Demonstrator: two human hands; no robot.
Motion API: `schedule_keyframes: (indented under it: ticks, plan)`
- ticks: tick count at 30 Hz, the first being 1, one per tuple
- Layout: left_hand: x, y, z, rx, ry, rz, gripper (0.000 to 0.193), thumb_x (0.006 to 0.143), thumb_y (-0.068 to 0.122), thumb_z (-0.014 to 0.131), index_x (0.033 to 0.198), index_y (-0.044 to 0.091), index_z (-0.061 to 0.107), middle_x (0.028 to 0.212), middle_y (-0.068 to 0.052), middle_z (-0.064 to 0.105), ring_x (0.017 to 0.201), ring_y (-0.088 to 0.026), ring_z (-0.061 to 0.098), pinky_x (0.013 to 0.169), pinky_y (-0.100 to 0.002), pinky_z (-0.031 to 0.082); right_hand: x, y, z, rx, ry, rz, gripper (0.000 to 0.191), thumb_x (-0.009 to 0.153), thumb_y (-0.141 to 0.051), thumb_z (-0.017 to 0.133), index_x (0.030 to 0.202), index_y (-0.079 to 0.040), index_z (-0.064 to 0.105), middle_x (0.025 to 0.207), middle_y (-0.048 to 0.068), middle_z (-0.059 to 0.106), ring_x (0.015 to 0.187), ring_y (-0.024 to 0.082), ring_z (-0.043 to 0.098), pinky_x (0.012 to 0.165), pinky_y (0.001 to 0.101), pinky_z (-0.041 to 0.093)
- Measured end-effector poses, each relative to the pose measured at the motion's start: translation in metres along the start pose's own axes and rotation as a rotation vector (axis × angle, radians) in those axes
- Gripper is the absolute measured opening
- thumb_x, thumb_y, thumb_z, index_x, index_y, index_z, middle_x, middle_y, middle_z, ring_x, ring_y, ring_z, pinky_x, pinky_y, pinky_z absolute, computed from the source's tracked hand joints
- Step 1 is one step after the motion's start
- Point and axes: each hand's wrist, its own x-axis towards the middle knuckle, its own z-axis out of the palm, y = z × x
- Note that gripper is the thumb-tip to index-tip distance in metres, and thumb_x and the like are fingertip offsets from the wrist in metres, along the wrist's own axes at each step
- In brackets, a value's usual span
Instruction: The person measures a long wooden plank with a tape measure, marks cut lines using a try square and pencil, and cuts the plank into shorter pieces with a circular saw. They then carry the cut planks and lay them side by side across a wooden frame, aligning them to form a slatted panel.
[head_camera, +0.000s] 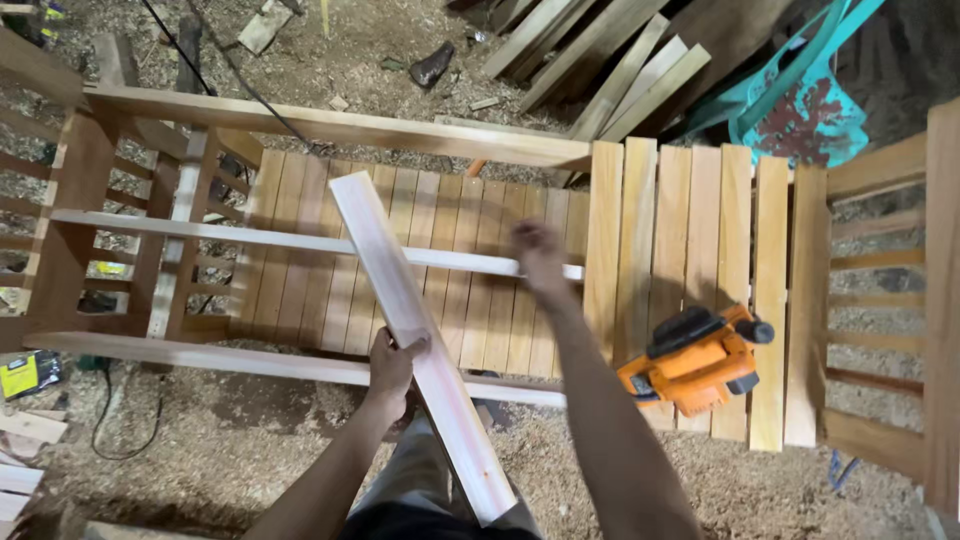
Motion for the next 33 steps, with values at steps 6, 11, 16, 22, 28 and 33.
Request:
schedule_keyframes:
  ticks: [6, 11, 16, 22, 28, 33]
  plan:
    - [0.038, -0.001, 0.033, -0.107, -0.093, 0.058, 0.051, 0.082, 0.005, 0.074, 0.125, -0.001, 0.047, 0.111, -0.022, 0.066, 0.096, -0.032, 0.07, 0.088, -0.046, 0.061, 0.036, -0.031, -0.141, -0.123, 0.88, 0.478, 0.016, 0.101, -0.01, 0.054, 0.113, -0.018, 0.059, 0.079, 0.002, 0.056, 0.064, 0.013, 0.052, 0.054, 0.0298, 0.052]
    - [0.047, 0.002, 0.073, -0.032, -0.199, 0.048, 0.052, 0.085, 0.008, 0.071, 0.131, -0.001, 0.047, 0.117, -0.021, 0.064, 0.101, -0.03, 0.069, 0.089, -0.045, 0.06, 0.011, -0.029, -0.163, -0.154, 0.771, 0.414, 0.016, 0.103, -0.014, 0.062, 0.113, -0.015, 0.049, 0.07, 0.006, 0.056, 0.056, 0.016, 0.049, 0.047, 0.0318, 0.04]
    - [0.039, 0.009, 0.097, 0.059, -0.247, -0.089, 0.054, 0.085, 0.009, 0.067, 0.131, 0.005, 0.04, 0.119, -0.022, 0.061, 0.102, -0.035, 0.069, 0.093, -0.048, 0.061, -0.004, -0.012, -0.124, -0.322, 0.504, 0.61, 0.045, 0.084, 0.0, 0.07, 0.121, -0.014, 0.048, 0.091, 0.007, 0.072, 0.072, 0.015, 0.066, 0.061, 0.0286, 0.054]
    - [0.033, 0.005, 0.098, 0.106, -0.268, -0.097, 0.041, 0.09, 0.01, 0.065, 0.124, 0.001, 0.045, 0.118, -0.024, 0.062, 0.106, -0.034, 0.067, 0.095, -0.048, 0.06, 0.009, 0.011, -0.081, -0.696, 0.165, 0.563, 0.023, 0.091, -0.014, 0.072, 0.112, -0.006, 0.076, 0.099, 0.006, 0.077, 0.092, 0.017, 0.073, 0.085, 0.031, 0.058]
    - [0.042, -0.004, 0.088, 0.177, -0.223, -0.154, 0.041, 0.089, 0.013, 0.067, 0.123, 0.003, 0.045, 0.116, -0.021, 0.064, 0.108, -0.034, 0.068, 0.099, -0.052, 0.06, 0.013, 0.017, -0.08, -0.82, 0.223, 0.511, 0.048, 0.088, -0.019, 0.074, 0.134, -0.009, 0.066, 0.13, 0.016, 0.062, 0.105, 0.023, 0.069, 0.093, 0.0335, 0.055]
    - [0.051, -0.014, 0.083, 0.143, -0.197, -0.13, 0.043, 0.086, 0.01, 0.069, 0.122, 0.005, 0.046, 0.115, -0.02, 0.065, 0.108, -0.034, 0.068, 0.098, -0.053, 0.06, -0.005, -0.008, -0.097, -1.04, 0.338, 0.592, 0.076, 0.083, -0.016, 0.07, 0.155, -0.015, 0.044, 0.14, 0.022, 0.05, 0.112, 0.036, 0.061, 0.096, 0.0463, 0.051]
